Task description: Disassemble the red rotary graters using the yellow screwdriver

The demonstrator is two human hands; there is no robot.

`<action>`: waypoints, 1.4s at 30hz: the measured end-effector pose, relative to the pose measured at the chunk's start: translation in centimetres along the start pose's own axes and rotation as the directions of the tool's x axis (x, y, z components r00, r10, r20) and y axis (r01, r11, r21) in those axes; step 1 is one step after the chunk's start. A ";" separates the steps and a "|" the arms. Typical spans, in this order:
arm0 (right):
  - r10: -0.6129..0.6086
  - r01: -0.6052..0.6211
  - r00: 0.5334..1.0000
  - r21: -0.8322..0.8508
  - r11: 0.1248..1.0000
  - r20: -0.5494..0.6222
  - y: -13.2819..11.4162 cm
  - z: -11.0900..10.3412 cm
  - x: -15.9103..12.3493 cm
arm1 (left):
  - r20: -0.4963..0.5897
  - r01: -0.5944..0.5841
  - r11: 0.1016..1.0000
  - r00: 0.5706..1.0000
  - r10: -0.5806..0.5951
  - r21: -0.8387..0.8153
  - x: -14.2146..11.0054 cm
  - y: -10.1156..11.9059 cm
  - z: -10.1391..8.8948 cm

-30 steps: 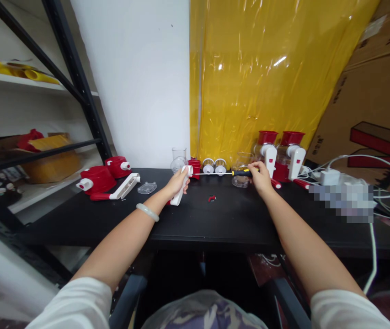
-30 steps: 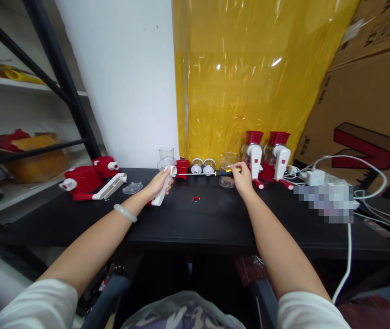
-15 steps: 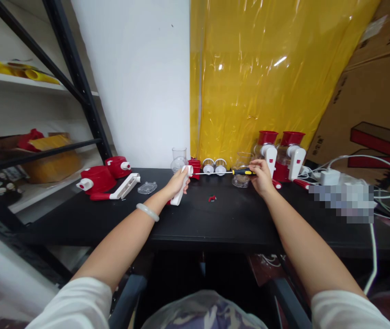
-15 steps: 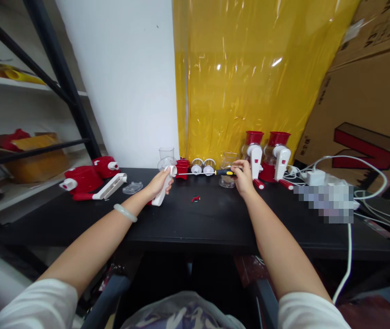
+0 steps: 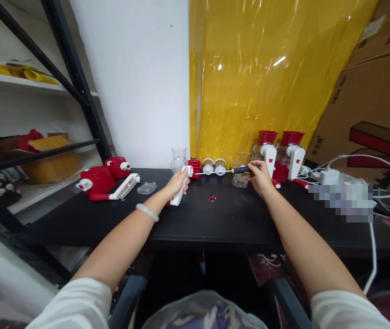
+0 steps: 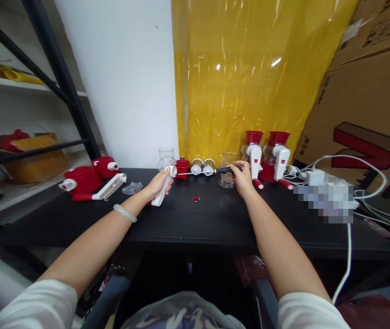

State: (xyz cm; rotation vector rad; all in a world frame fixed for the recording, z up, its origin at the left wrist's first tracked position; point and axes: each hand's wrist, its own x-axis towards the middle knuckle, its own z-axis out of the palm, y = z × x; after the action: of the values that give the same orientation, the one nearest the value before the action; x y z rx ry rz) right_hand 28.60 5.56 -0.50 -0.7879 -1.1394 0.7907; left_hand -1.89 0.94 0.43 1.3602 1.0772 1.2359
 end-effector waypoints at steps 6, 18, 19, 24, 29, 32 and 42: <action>0.086 -0.087 0.996 0.143 0.986 0.015 -0.7 0.1 -0.1 | 0.020 -0.006 1.000 1.000 0.006 -0.004 0.1 -0.1 0.0; 0.075 -0.089 0.995 -0.298 0.950 -0.058 -0.5 -0.4 -0.3 | 0.007 -0.003 1.000 1.000 0.003 0.003 0.0 0.0 0.0; 0.070 -0.085 0.996 -0.304 0.949 -0.061 -0.5 -0.4 -0.3 | 0.006 -0.002 1.000 1.000 0.002 0.003 0.0 0.0 0.0; 0.147 -0.151 0.986 -0.053 0.987 -0.083 -0.9 -0.2 -0.2 | 0.019 -0.002 1.000 1.000 0.002 0.008 0.1 -0.2 0.0; 0.209 -0.209 0.978 -0.039 0.977 0.010 -1.2 -0.4 -0.1 | 0.025 -0.003 1.000 1.000 0.003 0.005 0.2 -0.3 -0.1; 0.153 -0.161 0.987 -0.215 0.963 -0.055 -0.8 -0.6 0.0 | 0.017 -0.002 1.000 1.000 0.002 0.001 0.3 -0.3 -0.1; 0.202 -0.204 0.978 -0.032 0.978 -0.052 -0.7 -0.6 0.1 | 0.019 -0.003 1.000 1.000 0.003 0.005 0.1 -0.3 0.0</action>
State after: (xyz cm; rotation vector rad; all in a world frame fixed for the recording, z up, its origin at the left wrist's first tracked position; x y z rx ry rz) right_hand 29.29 5.25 -0.01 -0.9602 -1.0435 0.9176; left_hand -1.92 1.10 0.15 1.3748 1.0658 1.2205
